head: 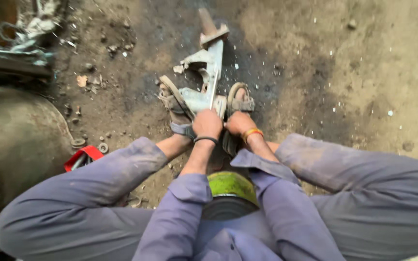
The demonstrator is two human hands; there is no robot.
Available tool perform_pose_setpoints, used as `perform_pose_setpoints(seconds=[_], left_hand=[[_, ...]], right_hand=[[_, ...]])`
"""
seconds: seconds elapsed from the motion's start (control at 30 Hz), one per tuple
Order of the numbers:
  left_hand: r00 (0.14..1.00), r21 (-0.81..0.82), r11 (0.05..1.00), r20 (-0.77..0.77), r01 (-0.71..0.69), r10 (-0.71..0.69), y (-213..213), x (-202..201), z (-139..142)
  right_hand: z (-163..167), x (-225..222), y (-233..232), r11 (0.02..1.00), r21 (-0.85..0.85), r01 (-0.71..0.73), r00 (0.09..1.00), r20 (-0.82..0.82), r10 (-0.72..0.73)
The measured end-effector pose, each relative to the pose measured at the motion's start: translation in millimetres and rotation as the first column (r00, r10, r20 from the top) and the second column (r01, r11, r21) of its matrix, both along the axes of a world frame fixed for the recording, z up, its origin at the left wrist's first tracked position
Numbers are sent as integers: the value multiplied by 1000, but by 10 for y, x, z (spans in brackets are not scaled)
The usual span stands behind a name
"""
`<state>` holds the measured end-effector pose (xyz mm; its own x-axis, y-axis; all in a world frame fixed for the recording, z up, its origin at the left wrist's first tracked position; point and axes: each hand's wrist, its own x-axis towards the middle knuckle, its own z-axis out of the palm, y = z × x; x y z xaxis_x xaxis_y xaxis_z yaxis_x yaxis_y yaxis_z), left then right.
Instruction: The person sits on the ground with a white metal bracket assembly clamped between their feet and uses a spanner to loosen and unscrew bolts from it, repositioning the part between their sandals and working on different fasteners. At the end they set the part down and roll up their sleeve.
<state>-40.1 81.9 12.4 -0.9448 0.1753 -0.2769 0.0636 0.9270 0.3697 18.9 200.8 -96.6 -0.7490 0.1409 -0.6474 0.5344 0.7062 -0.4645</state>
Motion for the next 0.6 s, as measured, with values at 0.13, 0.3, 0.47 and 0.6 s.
perform_pose_setpoints(seconds=[0.13,0.3,0.47,0.6], left_hand=[[982,262,951,-50,-163,182,-16,5,58],[998,13,999,55,36,-37,-90,-32,149],[991,391,914,-22,-112,131,-246,-6,587],[995,751,653,85,-99,53,-302,78,1034]], right_hand=[[11,-6,32,996,-32,81,994,76,-78],[24,-16,52,993,18,-113,993,-40,114],[55,-44,93,995,-72,64,997,56,-60],[65,-40,115,994,-113,-1,996,85,11]])
